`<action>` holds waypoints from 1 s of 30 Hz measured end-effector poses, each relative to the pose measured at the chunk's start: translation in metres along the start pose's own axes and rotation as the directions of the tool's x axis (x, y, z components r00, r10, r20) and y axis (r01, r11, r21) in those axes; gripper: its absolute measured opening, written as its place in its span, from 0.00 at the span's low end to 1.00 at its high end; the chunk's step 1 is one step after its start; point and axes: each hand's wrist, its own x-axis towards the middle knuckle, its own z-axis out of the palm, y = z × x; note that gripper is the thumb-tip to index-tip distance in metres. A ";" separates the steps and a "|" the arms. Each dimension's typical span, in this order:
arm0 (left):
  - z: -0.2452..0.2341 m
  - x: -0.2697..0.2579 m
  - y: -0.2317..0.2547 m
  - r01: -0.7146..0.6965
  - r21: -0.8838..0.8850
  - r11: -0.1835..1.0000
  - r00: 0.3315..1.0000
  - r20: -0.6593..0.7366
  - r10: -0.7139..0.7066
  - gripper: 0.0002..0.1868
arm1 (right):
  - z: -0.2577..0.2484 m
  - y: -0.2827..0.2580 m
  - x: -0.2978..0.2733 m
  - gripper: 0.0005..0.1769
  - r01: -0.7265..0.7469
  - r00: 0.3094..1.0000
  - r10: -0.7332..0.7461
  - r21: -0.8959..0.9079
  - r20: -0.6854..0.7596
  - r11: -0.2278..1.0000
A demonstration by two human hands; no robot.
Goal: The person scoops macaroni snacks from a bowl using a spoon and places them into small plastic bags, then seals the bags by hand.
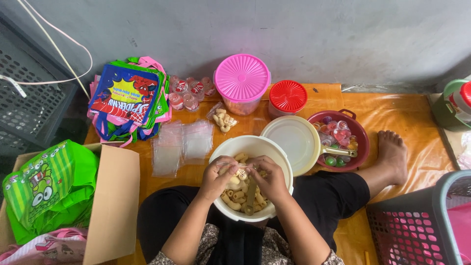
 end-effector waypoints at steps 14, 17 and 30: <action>0.004 -0.003 0.013 -0.035 0.036 0.999 0.999 0.030 0.034 0.09 | 0.006 -0.001 -0.002 0.01 0.112 0.994 -0.112 -0.079 0.003 0.991; 0.005 -0.004 0.017 -0.025 0.046 0.999 0.999 0.036 0.023 0.09 | 0.007 0.001 -0.002 0.01 0.139 0.990 -0.140 -0.094 0.006 0.986; 0.005 -0.011 0.023 0.054 -0.019 0.998 0.997 0.054 -0.052 0.08 | 0.005 0.014 -0.002 0.02 0.130 0.991 -0.131 -0.114 -0.001 0.985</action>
